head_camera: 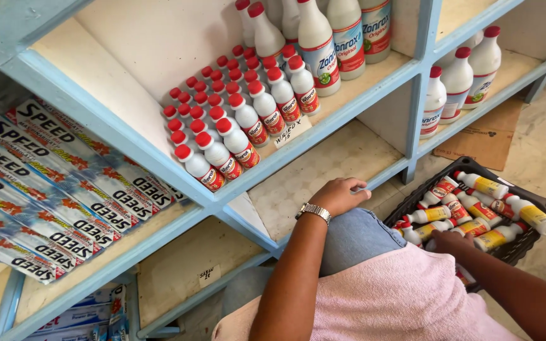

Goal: Restocking small bleach bottles from a crate onto a store shelf.

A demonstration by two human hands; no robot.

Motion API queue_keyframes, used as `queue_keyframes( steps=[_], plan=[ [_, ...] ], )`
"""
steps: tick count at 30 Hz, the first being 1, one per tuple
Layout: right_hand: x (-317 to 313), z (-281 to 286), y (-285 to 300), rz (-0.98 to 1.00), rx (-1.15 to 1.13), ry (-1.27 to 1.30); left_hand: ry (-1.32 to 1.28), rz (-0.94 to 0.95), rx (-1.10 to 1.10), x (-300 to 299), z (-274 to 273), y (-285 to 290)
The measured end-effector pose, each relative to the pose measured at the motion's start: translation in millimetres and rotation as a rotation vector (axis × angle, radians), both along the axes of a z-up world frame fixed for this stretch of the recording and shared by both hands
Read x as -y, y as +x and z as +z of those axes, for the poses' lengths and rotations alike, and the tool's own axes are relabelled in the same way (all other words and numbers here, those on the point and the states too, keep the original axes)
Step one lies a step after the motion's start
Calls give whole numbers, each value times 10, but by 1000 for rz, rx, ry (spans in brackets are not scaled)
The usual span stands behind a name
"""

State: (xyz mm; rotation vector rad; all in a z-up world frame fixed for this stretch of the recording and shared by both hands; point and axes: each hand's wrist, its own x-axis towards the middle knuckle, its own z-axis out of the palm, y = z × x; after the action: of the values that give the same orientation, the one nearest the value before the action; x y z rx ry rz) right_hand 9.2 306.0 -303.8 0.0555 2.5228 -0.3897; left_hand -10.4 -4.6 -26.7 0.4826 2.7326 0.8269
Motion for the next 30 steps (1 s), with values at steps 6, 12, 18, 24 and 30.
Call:
queue_keyframes(
  steps=[6,12,18,24,30],
  plan=[
    [-737,-819,-475,-129,-60,-227,12,-34,13,-9,-113,-13],
    [-1052,-156,-788,-388,18,-848,53,-49,-38,-11,-211,-125],
    [-532,1234,-647,-435,119,-1648,127,-33,-65,-136,-8,-22],
    [284,2450,-391,14,80,-2112,703,113,-83,-430,724,245],
    [864,3149,-237,74,18,-2014,901,113,-512,-193,960,156]
  ],
)
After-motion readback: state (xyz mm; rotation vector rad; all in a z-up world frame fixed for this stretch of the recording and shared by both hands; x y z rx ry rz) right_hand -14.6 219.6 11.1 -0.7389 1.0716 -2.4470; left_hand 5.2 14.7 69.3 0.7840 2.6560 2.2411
